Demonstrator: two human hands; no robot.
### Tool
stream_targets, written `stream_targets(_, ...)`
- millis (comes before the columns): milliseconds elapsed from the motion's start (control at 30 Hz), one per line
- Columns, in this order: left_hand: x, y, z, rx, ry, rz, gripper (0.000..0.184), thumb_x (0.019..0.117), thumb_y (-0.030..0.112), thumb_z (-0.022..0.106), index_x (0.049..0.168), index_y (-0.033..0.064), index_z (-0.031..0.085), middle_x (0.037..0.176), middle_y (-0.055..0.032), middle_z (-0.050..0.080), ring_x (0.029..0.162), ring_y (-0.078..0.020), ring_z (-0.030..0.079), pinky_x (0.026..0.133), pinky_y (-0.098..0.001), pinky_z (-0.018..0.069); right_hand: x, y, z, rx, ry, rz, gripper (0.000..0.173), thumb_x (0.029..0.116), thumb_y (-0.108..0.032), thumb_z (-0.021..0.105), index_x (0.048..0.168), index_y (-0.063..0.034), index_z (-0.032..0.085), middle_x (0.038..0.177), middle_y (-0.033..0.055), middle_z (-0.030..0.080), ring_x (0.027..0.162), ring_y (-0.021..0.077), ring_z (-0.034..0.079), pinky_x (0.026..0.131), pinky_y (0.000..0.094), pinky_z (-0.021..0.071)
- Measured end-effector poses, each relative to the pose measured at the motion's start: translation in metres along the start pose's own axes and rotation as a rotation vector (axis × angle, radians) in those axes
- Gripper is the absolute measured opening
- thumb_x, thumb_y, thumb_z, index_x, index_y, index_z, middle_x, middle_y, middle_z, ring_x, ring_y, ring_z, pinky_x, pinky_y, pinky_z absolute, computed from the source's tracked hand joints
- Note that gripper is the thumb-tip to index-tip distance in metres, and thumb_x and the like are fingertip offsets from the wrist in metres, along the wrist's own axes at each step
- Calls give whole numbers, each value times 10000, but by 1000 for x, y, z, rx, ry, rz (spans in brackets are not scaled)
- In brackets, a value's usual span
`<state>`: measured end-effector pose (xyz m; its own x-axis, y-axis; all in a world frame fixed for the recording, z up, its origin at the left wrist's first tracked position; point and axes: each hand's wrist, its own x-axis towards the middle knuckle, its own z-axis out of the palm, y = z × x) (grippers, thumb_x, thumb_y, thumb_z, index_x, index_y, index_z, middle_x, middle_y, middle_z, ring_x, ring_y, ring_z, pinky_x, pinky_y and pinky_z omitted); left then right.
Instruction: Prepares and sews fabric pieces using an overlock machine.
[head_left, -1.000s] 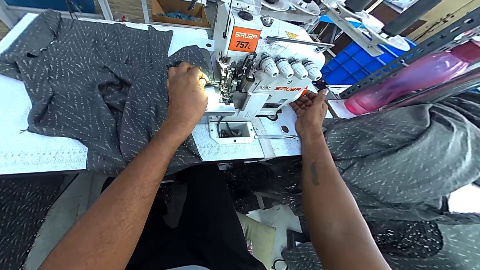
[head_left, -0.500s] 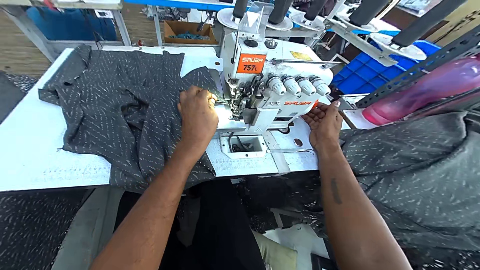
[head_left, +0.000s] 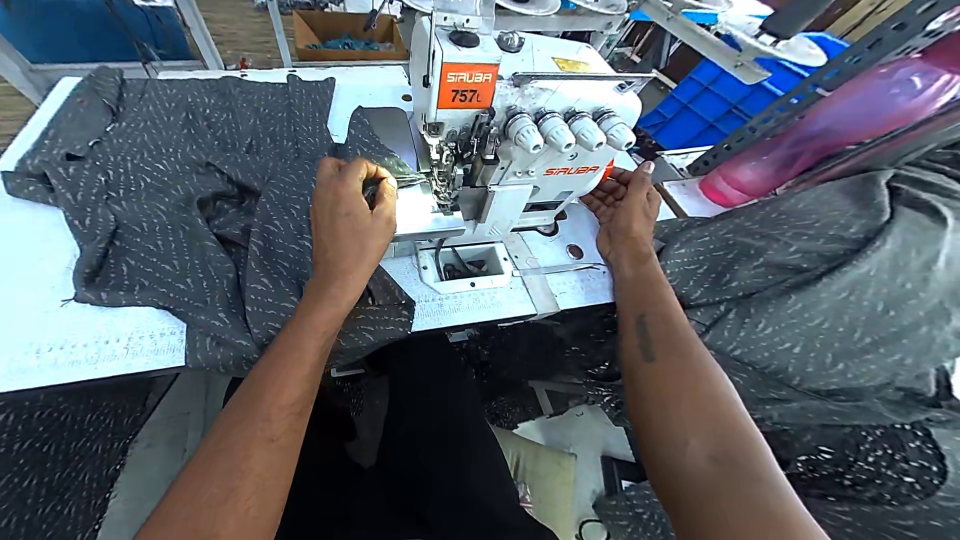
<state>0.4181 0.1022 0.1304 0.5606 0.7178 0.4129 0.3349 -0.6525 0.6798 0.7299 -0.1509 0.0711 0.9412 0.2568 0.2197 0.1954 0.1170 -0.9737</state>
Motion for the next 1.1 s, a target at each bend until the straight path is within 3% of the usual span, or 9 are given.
stream_targets(267,2,-22,-8,-269,-90,-136,224,955,364,677,1065,176,726,1082,-51,631,929,-157,625,767,-371,531,3,3,-1,13,-5,-16,603,1132,-441,201,1183,-14,623,966,78,747,875,205,746,847,416,627)
stream_targets(333,-2,-16,-9,-144,-38,-40,239,982,316,646,1120,130,707,1164,-94,595,994,-188,601,830,-377,514,3,4,-2,18,-9,-19,601,1131,-443,200,1175,-16,620,949,73,746,866,197,745,838,410,627)
stream_targets(433,-9,-1,-13,48,96,305,224,969,129,600,1156,55,700,1284,-179,586,1174,-276,579,999,-400,489,2,2,-1,15,0,-12,577,1132,-442,212,1157,-31,616,926,51,743,849,175,742,826,388,625)
stream_targets(500,-7,9,-12,-13,117,392,194,977,101,598,1129,44,704,1150,-140,632,909,-161,631,773,-272,544,2,3,-2,23,2,-9,577,1132,-444,217,1163,-26,613,935,55,746,855,179,745,831,389,626)
stream_targets(567,0,14,-9,-145,43,331,211,990,109,581,1162,40,681,1069,-91,661,715,-78,601,616,-219,514,3,3,-1,21,1,-10,580,1133,-447,221,1158,-24,617,939,60,749,858,186,748,836,394,628)
stream_targets(667,13,13,-3,-165,-67,201,169,983,138,605,1117,95,698,1033,-35,688,681,-66,602,609,-242,514,3,4,-1,-20,-12,-20,586,1130,-451,230,1161,-23,629,942,58,744,859,177,742,831,394,627)
stream_targets(800,21,10,11,52,-46,271,163,926,136,620,1037,147,738,986,-34,693,726,-150,626,624,-377,514,5,2,7,-162,-67,-13,630,1115,-516,207,1252,-53,611,992,36,713,883,127,707,827,356,601)
stream_targets(933,21,9,10,55,-77,304,199,939,113,590,1043,170,750,1008,-11,678,740,-119,604,638,-339,499,14,-4,4,-271,-219,59,685,1093,-579,129,1372,-119,553,1111,42,691,950,133,683,801,363,585)
stream_targets(1100,30,3,7,7,-146,364,201,953,110,578,1051,153,749,1042,-12,687,730,-63,583,640,-256,484,34,-11,13,-412,-250,17,681,1093,-567,105,1155,-151,640,844,-11,653,666,80,599,572,313,508)
